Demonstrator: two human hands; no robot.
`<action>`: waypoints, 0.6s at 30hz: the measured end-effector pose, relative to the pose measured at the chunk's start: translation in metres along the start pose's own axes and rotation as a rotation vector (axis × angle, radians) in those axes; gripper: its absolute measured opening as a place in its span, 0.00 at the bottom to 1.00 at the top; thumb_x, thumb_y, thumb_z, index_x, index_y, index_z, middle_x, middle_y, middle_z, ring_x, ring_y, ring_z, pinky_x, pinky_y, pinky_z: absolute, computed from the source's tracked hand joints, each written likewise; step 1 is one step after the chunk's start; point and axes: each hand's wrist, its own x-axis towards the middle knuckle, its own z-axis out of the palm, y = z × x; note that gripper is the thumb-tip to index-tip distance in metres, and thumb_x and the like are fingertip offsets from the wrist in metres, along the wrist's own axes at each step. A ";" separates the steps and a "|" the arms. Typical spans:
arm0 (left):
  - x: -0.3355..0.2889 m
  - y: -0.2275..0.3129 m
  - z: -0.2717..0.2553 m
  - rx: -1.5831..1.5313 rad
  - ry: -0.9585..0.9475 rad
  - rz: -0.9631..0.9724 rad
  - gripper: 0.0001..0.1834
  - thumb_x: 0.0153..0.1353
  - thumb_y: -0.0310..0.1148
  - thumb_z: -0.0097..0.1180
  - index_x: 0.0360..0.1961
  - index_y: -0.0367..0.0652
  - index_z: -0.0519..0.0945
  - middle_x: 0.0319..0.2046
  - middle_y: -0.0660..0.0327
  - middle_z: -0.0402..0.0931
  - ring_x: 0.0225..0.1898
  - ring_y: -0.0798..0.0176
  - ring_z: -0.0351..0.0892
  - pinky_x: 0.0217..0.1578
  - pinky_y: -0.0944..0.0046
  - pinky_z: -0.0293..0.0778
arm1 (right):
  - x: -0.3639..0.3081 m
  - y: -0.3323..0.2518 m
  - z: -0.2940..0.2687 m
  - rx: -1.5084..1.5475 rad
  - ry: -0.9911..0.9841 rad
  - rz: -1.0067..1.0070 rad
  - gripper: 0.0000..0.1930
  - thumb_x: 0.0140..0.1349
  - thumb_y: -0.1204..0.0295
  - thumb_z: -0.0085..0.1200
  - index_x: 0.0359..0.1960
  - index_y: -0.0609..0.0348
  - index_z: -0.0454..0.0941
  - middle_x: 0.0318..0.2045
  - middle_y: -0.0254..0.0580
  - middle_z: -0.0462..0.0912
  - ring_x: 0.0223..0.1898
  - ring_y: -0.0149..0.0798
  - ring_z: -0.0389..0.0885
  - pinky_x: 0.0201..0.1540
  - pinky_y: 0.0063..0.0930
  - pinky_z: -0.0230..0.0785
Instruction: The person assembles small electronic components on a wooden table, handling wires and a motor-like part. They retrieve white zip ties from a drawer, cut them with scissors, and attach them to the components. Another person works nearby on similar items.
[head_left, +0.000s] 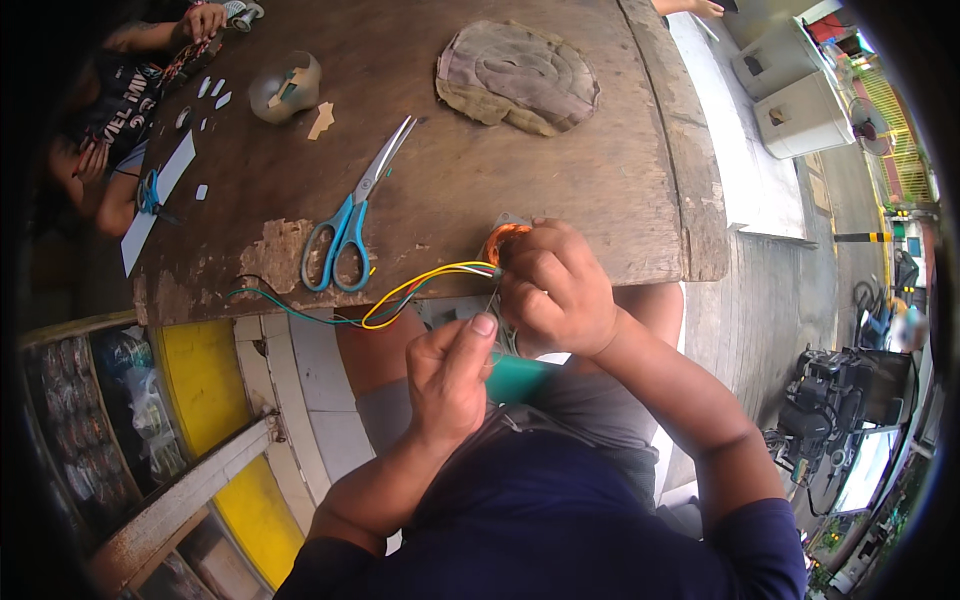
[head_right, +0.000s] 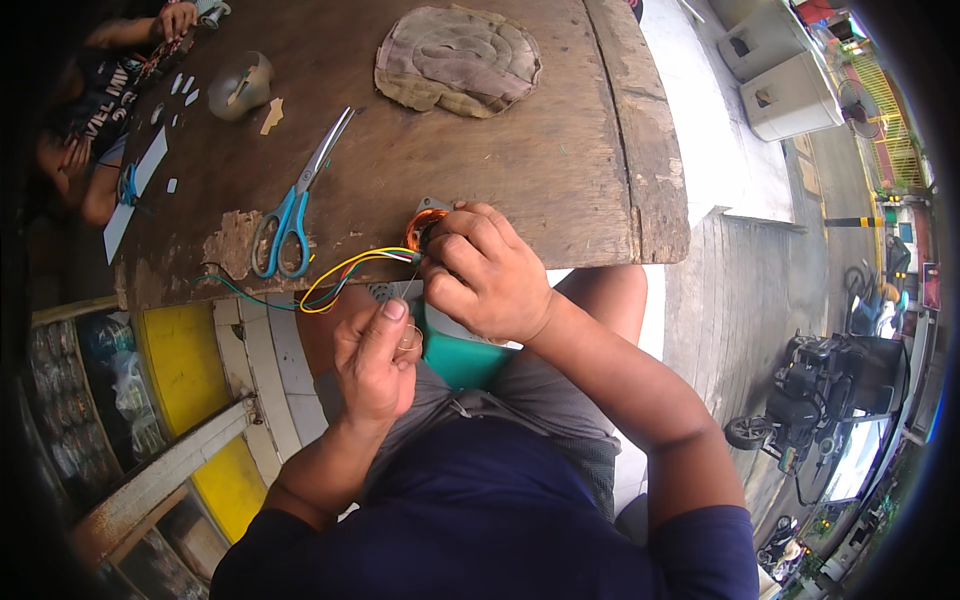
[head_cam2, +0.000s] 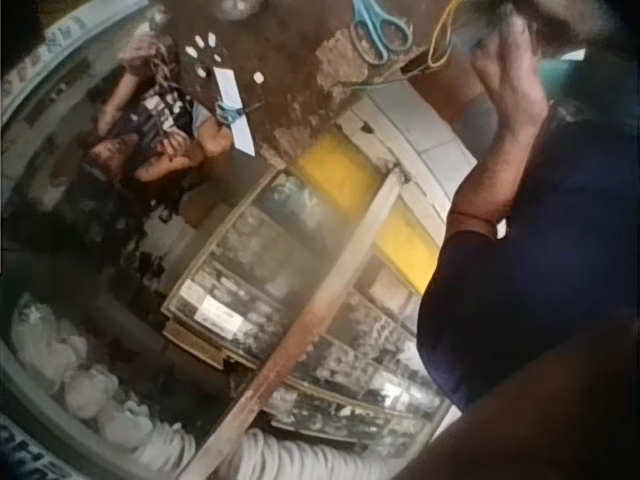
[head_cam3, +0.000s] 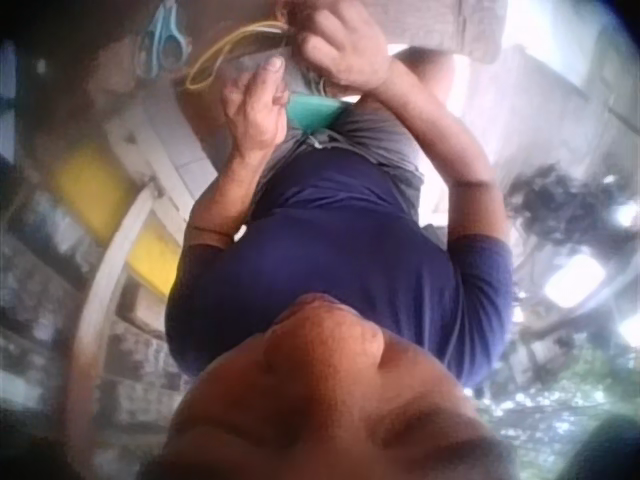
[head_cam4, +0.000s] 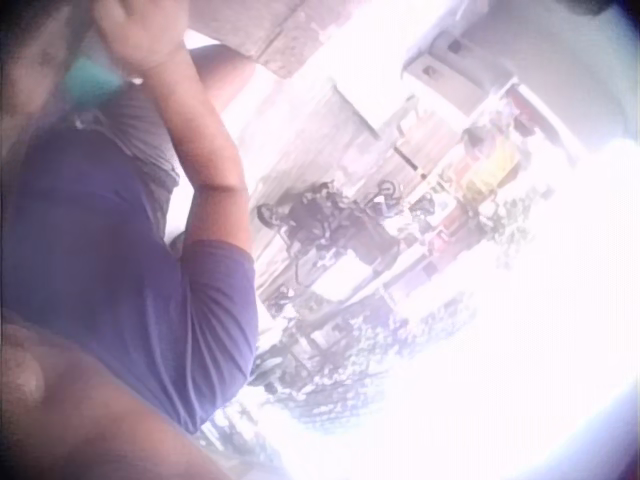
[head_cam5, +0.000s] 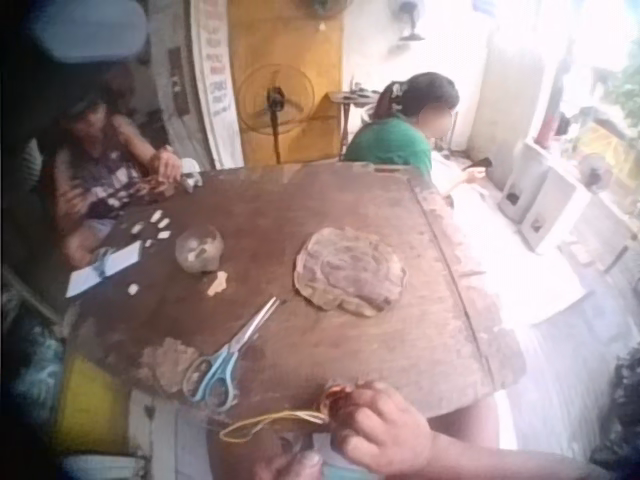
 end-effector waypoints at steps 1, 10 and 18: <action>0.001 0.004 0.002 0.051 -0.014 0.032 0.25 0.81 0.33 0.55 0.20 0.48 0.68 0.18 0.73 0.58 0.20 0.76 0.52 0.22 0.67 0.51 | 0.000 0.001 0.000 0.012 -0.004 -0.001 0.13 0.53 0.69 0.65 0.36 0.57 0.76 0.40 0.46 0.80 0.48 0.51 0.83 0.57 0.54 0.81; -0.002 -0.031 -0.016 0.074 0.016 0.000 0.24 0.81 0.32 0.54 0.21 0.46 0.68 0.19 0.70 0.60 0.21 0.75 0.54 0.23 0.66 0.52 | 0.001 0.004 0.002 0.090 0.023 0.066 0.18 0.46 0.73 0.69 0.38 0.62 0.76 0.39 0.47 0.81 0.47 0.54 0.83 0.55 0.55 0.83; 0.021 -0.085 -0.034 0.109 -0.014 0.030 0.23 0.81 0.36 0.56 0.23 0.47 0.72 0.20 0.72 0.63 0.21 0.75 0.56 0.24 0.66 0.52 | -0.001 0.006 0.000 0.101 -0.004 0.087 0.18 0.47 0.73 0.70 0.39 0.62 0.77 0.38 0.48 0.81 0.46 0.53 0.83 0.56 0.55 0.83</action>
